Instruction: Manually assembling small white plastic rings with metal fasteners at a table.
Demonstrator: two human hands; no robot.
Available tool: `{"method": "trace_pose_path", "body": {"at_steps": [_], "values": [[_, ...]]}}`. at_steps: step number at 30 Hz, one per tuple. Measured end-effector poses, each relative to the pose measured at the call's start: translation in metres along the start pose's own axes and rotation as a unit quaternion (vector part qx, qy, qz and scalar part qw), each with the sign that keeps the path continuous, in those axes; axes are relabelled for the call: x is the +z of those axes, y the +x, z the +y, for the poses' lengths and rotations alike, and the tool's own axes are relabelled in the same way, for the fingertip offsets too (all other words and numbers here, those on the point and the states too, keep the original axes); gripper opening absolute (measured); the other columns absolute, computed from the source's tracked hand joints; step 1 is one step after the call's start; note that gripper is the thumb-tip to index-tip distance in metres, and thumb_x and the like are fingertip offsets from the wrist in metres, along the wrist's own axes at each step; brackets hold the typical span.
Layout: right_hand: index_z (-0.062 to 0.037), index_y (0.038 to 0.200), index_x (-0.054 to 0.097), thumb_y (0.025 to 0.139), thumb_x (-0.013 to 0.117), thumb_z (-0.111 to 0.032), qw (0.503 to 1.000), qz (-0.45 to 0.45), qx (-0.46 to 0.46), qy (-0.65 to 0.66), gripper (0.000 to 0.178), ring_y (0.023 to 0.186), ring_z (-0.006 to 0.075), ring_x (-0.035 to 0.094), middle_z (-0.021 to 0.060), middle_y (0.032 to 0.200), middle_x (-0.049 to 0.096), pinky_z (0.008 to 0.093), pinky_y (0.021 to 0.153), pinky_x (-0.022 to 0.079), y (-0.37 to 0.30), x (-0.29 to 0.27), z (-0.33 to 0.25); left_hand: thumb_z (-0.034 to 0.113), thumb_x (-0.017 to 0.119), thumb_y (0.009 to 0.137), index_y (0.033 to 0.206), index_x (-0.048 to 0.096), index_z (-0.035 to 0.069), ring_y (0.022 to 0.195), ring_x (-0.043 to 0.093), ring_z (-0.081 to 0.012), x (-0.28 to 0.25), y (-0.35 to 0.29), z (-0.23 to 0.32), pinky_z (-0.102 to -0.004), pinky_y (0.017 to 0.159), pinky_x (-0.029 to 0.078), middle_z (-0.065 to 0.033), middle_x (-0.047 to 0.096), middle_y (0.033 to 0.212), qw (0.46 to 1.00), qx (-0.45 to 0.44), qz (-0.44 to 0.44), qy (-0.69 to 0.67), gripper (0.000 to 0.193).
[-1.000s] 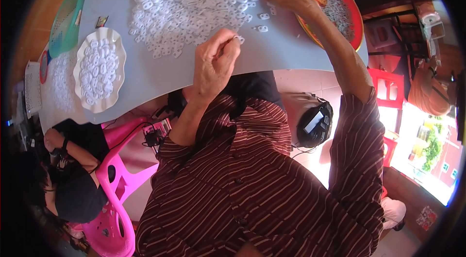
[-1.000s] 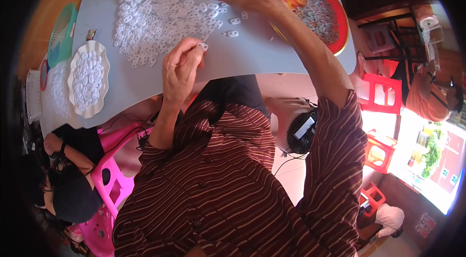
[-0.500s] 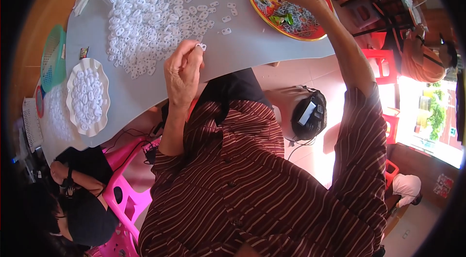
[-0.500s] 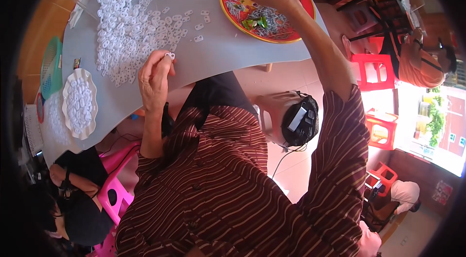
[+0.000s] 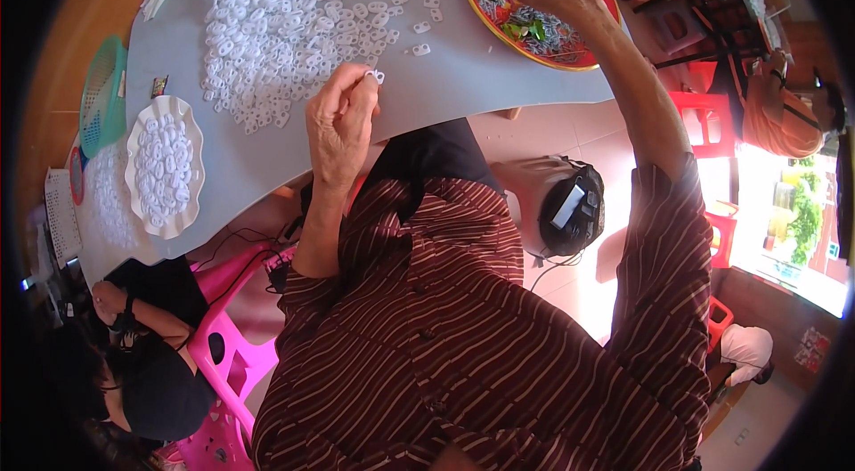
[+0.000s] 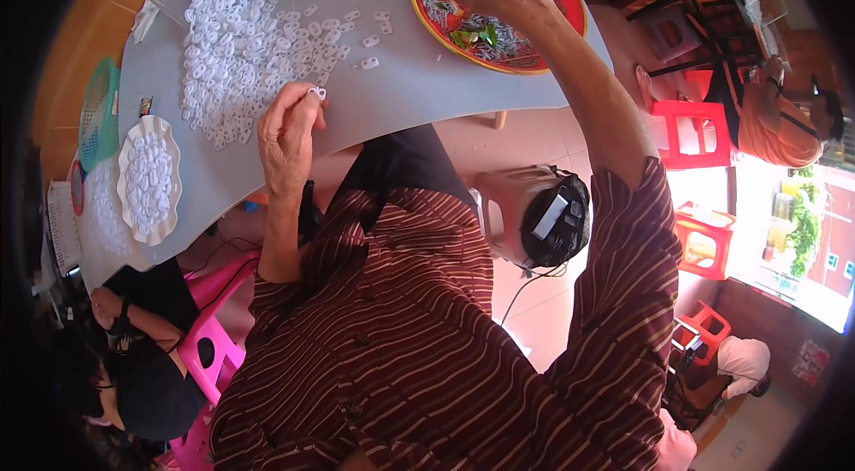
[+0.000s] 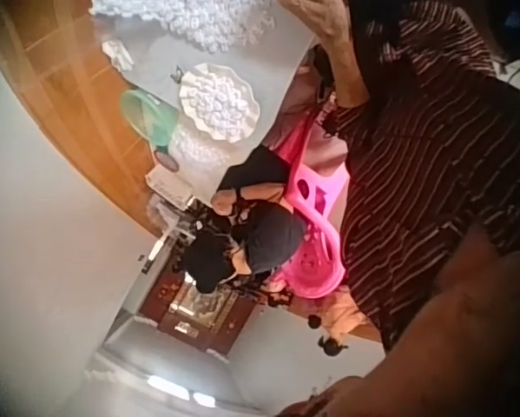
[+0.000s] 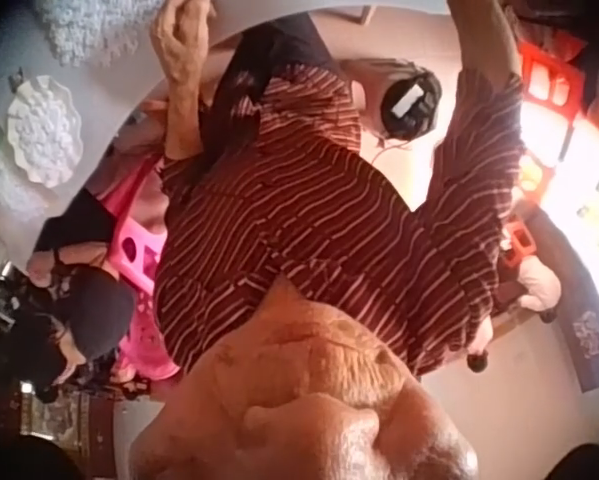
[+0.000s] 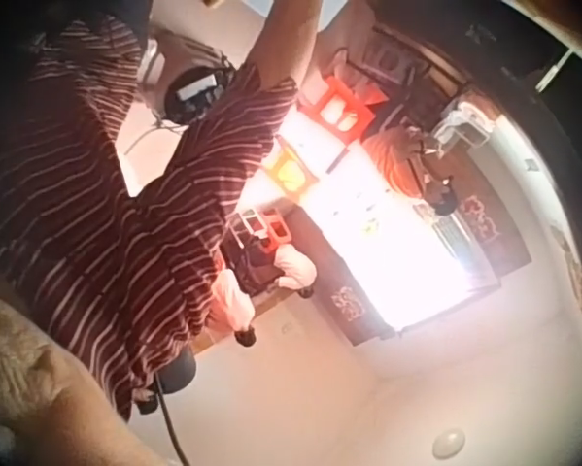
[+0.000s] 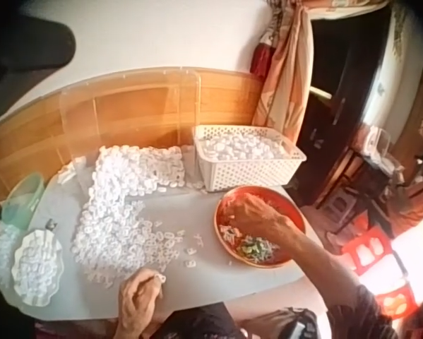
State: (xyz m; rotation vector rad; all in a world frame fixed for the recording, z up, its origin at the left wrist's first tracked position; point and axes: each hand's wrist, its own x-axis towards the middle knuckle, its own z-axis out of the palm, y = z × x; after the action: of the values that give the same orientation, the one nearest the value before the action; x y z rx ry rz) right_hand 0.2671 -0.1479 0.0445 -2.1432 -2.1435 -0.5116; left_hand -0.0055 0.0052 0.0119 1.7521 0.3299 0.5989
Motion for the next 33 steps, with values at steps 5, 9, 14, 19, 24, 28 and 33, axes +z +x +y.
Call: {"method": "trace_pose_path", "body": {"at_steps": [5,9,14,19,24,28,33], "values": [[-0.0012,0.078,0.067,0.071,0.064,-0.017,0.948,-0.192,0.246,0.068,0.018,0.064,0.0280,0.062,0.0178,0.072,0.064,0.0397,0.058,0.048,0.026,-0.020,-0.017,0.006,0.053,0.085,0.084,0.056,0.000,0.055,0.043,-0.0056,-0.005,-0.003,-0.009,-0.0220,0.050,0.036,-0.0007,0.046,0.059,1.000,0.013,0.016,0.001,0.006],[0.0014,0.074,0.065,0.066,0.069,-0.019,0.930,-0.063,0.335,0.139,0.023,0.054,0.0263,0.060,0.0162,0.066,0.063,0.0365,0.053,0.048,0.022,-0.038,-0.036,0.010,0.053,0.084,0.084,0.057,-0.001,0.057,0.048,-0.0091,-0.002,-0.001,-0.002,-0.0245,0.055,0.039,-0.0042,0.055,0.066,1.000,-0.014,0.003,-0.003,0.012],[0.0009,0.086,0.065,0.076,0.065,-0.011,0.875,0.086,0.333,0.342,0.016,0.063,0.0124,0.060,0.0091,0.070,0.064,0.0258,0.059,0.048,0.028,-0.029,-0.077,0.011,0.053,0.084,0.083,0.057,-0.001,0.058,0.048,-0.0084,-0.004,0.000,-0.003,-0.0241,0.056,0.039,-0.0038,0.055,0.066,1.000,-0.026,0.002,-0.006,0.012],[0.0004,0.093,0.067,0.084,0.064,-0.010,0.659,0.076,0.302,0.685,0.014,0.068,0.0092,0.060,0.0044,0.076,0.065,0.0222,0.064,0.049,0.040,-0.013,-0.130,0.010,0.053,0.084,0.082,0.057,0.000,0.057,0.047,-0.0079,-0.006,-0.002,0.000,-0.0233,0.056,0.038,-0.0023,0.053,0.064,0.999,-0.045,0.005,-0.030,0.012],[-0.0024,0.098,0.065,0.086,0.063,-0.014,0.589,0.080,0.346,0.726,0.016,0.071,0.0079,0.056,0.0009,0.081,0.063,0.0213,0.067,0.047,0.041,0.006,-0.154,0.009,0.052,0.085,0.082,0.056,0.001,0.056,0.046,-0.0065,-0.005,0.000,0.000,-0.0221,0.054,0.038,-0.0008,0.050,0.061,0.999,-0.034,-0.011,-0.039,0.010],[-0.0045,0.099,0.063,0.086,0.062,-0.012,0.549,0.111,0.334,0.758,0.015,0.073,0.0071,0.053,-0.0009,0.083,0.060,0.0209,0.068,0.045,0.041,0.010,-0.159,0.009,0.051,0.087,0.082,0.054,0.001,0.055,0.046,-0.0056,-0.005,-0.001,-0.002,-0.0211,0.052,0.038,0.0002,0.048,0.060,0.999,-0.014,-0.010,-0.033,0.010],[-0.0054,0.102,0.060,0.087,0.061,-0.010,0.557,0.119,0.321,0.757,0.016,0.075,0.0068,0.052,-0.0015,0.085,0.059,0.0216,0.069,0.044,0.041,0.012,-0.160,0.007,0.053,0.086,0.081,0.054,0.001,0.056,0.044,-0.0046,-0.005,-0.002,-0.006,-0.0207,0.051,0.038,0.0010,0.047,0.059,0.999,-0.019,-0.009,-0.042,0.008]]}}
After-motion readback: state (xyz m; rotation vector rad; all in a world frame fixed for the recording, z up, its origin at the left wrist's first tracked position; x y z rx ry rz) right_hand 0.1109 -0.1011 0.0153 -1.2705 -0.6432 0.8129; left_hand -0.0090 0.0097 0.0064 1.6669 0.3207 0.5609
